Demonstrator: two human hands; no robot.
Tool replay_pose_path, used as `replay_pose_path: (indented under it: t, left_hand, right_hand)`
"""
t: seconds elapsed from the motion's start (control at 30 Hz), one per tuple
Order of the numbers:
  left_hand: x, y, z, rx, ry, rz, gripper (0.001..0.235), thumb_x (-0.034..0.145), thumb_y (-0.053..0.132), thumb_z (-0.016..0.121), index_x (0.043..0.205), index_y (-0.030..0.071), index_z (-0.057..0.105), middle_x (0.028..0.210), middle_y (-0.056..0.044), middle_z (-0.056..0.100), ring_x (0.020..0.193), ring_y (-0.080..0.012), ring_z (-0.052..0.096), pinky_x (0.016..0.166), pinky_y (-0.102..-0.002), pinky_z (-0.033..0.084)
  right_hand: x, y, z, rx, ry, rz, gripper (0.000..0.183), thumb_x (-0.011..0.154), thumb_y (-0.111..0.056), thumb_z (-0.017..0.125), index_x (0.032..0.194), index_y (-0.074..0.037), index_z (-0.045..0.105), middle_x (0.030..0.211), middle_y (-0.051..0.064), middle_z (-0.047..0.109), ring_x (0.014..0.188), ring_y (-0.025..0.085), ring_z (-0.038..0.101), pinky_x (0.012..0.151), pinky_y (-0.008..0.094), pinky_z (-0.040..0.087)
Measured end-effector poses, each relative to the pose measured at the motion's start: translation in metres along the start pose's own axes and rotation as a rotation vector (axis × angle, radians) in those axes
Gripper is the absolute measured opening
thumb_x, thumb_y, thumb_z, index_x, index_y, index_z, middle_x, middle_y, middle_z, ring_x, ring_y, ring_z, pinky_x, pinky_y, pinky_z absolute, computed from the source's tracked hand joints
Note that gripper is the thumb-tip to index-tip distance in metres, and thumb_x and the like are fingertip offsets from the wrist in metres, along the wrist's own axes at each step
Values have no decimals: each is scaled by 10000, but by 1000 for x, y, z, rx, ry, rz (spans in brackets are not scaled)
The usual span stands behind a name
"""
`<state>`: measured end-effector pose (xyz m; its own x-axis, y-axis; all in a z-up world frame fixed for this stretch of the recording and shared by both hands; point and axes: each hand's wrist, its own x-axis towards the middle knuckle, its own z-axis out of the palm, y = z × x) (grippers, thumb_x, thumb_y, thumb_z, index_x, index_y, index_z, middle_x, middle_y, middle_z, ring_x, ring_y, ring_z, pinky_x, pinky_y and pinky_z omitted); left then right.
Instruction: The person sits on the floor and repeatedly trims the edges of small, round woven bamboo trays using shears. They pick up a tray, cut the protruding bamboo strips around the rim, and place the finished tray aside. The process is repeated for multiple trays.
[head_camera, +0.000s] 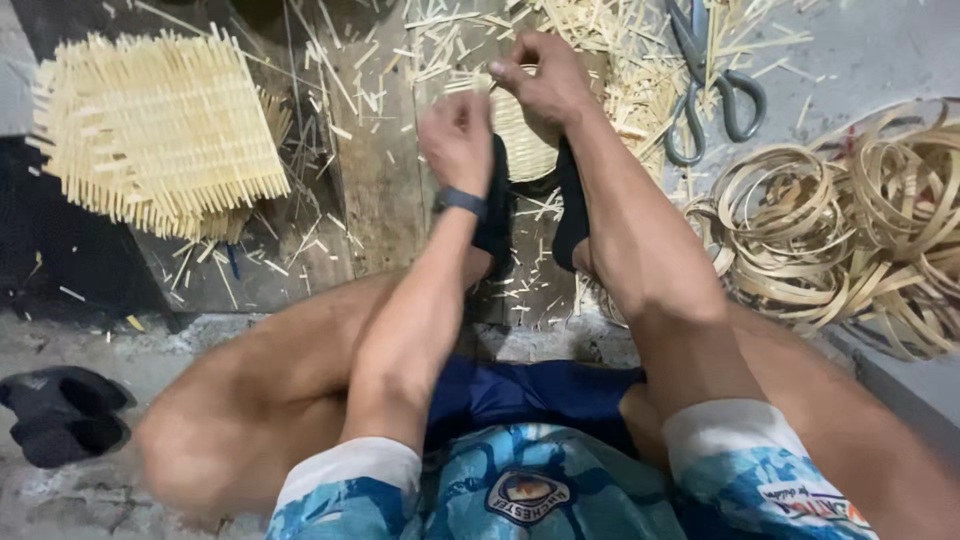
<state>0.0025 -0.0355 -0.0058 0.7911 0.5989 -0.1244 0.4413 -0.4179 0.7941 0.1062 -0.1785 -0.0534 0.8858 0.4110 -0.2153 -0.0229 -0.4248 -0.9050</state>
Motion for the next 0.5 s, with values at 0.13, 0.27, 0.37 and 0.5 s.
replay_pose_path:
  t: [0.13,0.27,0.37,0.5]
  left_hand:
    - [-11,-4,4,40,129,44,306,904,376,740,965,89,826,803,-128,735,751,-284,691,734,-417,536]
    - [4,-21,14,-141,20,-293,306,843,360,792,916,64,807,730,-99,759,655,-207,730,655,-344,577]
    - [12,-37,15,-308,-72,-509,265,839,250,862,894,-7,824,761,-107,770,693,-183,630,647,-336,501]
    - [32,-52,10,-831,-225,-636,255,727,96,873,949,-16,816,908,-74,828,825,-162,742,786,-275,587]
  right_hand:
    - [-4,-29,-2,-116,26,167,373,867,-384,854,833,-62,671,843,93,709,819,230,671,756,394,530]
    - [2,-61,-6,-217,33,275,392,842,-448,859,820,-90,702,842,101,721,792,253,685,730,416,529]
    - [4,-67,-10,-213,43,403,379,769,-471,873,779,-125,719,829,81,741,783,246,705,737,408,535]
    - [14,-47,1,-191,26,528,304,753,-429,873,817,-162,742,812,34,722,756,207,688,734,376,522]
